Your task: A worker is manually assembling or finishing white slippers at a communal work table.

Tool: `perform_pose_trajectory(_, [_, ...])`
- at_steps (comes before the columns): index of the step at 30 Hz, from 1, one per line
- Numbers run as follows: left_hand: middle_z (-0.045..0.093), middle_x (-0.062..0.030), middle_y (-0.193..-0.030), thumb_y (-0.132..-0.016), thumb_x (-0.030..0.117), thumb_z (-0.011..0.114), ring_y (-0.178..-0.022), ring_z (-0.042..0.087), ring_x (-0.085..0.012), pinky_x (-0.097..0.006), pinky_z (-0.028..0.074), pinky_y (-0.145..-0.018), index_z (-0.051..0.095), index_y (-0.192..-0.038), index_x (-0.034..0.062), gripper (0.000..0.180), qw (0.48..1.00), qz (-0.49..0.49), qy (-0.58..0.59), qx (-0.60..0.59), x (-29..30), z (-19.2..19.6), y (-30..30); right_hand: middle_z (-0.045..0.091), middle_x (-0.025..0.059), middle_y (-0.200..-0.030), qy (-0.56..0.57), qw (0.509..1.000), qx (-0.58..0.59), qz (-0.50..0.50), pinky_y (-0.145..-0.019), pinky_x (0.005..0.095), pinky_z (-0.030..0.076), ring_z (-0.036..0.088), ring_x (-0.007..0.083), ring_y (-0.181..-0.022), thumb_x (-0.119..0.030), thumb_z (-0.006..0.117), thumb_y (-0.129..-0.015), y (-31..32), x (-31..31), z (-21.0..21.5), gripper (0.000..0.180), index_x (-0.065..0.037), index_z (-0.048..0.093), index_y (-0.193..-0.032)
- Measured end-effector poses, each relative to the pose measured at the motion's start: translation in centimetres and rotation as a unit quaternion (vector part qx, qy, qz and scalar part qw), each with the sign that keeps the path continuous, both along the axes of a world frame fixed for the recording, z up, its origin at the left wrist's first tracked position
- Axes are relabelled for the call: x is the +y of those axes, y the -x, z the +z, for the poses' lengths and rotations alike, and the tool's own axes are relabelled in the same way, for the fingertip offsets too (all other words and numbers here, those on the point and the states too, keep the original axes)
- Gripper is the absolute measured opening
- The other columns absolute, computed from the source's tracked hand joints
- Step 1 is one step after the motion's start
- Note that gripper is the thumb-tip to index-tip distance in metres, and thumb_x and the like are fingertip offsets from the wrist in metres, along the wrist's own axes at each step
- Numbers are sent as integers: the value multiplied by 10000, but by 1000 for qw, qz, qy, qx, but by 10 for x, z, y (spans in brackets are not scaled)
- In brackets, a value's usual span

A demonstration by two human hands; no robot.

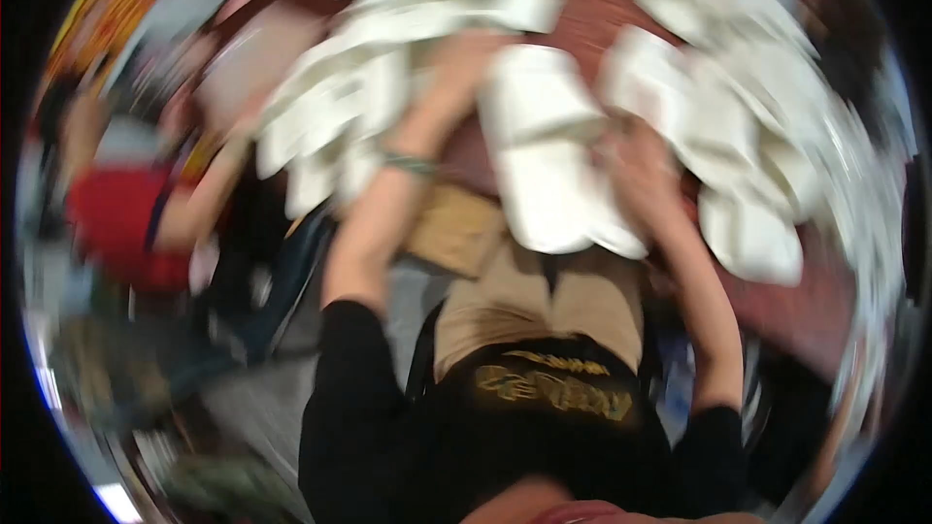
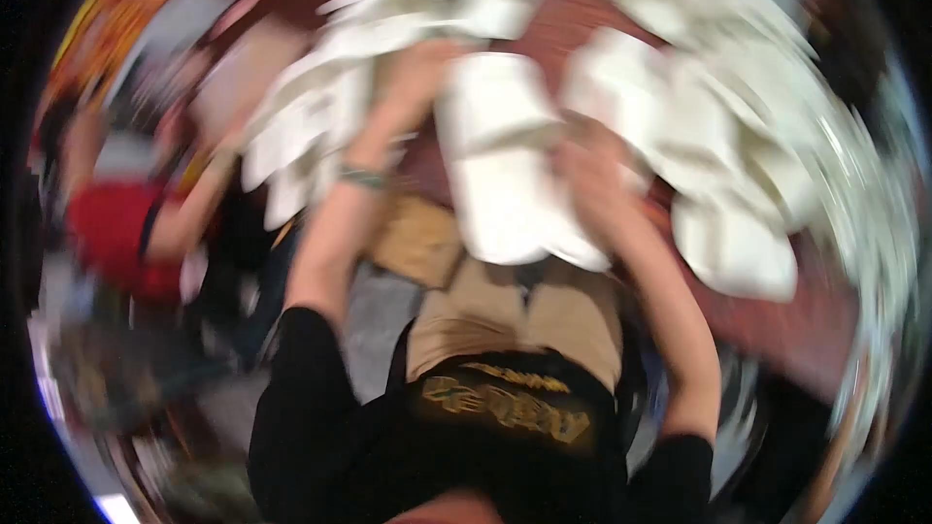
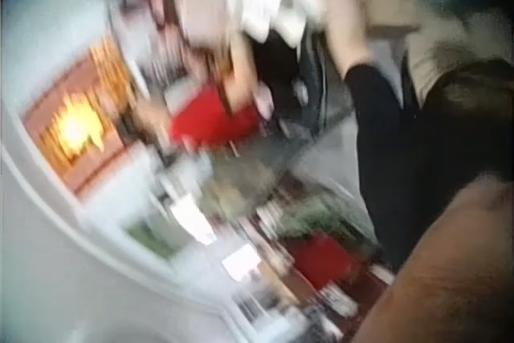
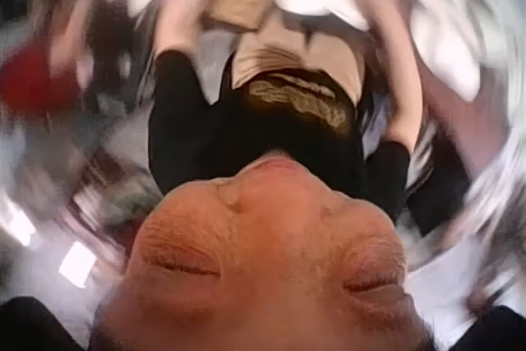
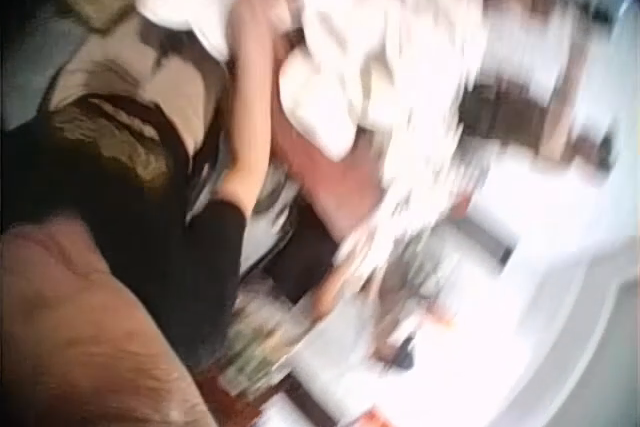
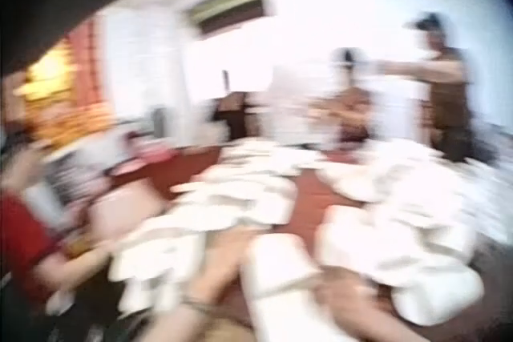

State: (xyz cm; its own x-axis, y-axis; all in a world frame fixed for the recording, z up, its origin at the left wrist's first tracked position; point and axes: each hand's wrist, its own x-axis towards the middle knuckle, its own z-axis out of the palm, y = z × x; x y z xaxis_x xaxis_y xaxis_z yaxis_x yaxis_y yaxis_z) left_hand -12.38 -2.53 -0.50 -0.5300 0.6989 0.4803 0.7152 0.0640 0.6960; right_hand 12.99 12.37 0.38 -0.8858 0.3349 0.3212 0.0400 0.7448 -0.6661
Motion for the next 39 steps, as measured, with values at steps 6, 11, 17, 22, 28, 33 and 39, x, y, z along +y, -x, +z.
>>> perform_pose_trajectory(6, [658,-171,-860,-662,632,659,-820,635,-332,-412,497,-715,646,-946,32,663,990,86,99,44,-1,50,-120,388,203,-1363,150,982,98,-51,-1018,334,319,426,251,-1228,-86,459,-930,-37,35,-2,660,-34,57,-1450])
perform_pose_trajectory(11, [634,-224,-933,-641,555,713,-848,632,-359,-437,498,-731,541,-1084,7,725,964,127,204,117,-16,29,-119,626,140,-1071,7,997,79,2,-819,306,463,592,205,-1004,-30,551,-873,-43,26,25,403,-17,459,-1265])
perform_pose_trajectory(17, [634,-213,-882,-758,333,657,-791,627,-391,-450,492,-699,467,-1150,7,544,952,175,204,148,20,24,-119,521,158,-1171,-290,950,97,-59,-894,409,422,490,344,-1081,-96,685,-733,-55,68,62,487,-19,504,-1179])
perform_pose_trajectory(22, [608,-198,-840,-765,175,597,-773,607,-382,-466,478,-672,440,-1231,33,511,942,155,235,181,20,12,-117,470,188,-1248,-351,933,11,-75,-931,416,410,464,361,-1135,-80,643,-715,-31,92,29,599,-22,420,-1268])
perform_pose_trajectory(28, [591,-160,-892,-767,107,573,-804,596,-358,-461,471,-693,422,-1309,95,562,939,175,237,180,-5,4,-108,456,199,-1274,-374,924,1,-79,-958,415,399,454,365,-1153,18,569,-677,-28,86,19,627,-22,403,-1280])
perform_pose_trajectory(33, [581,-164,-936,-757,78,570,-840,588,-366,-465,467,-711,413,-1314,89,579,948,186,191,172,-6,-1,-107,474,182,-1265,-396,916,15,-63,-949,407,401,471,358,-1138,21,544,-696,-38,83,24,588,-25,421,-1269])
perform_pose_trajectory(39, [547,-147,-883,-690,25,587,-731,602,-342,-441,479,-631,397,-1305,88,647,948,173,142,228,-20,25,-108,553,111,-1082,-344,911,-194,118,-784,383,437,528,263,-953,-117,544,-770,-59,69,119,464,-49,488,-1226])
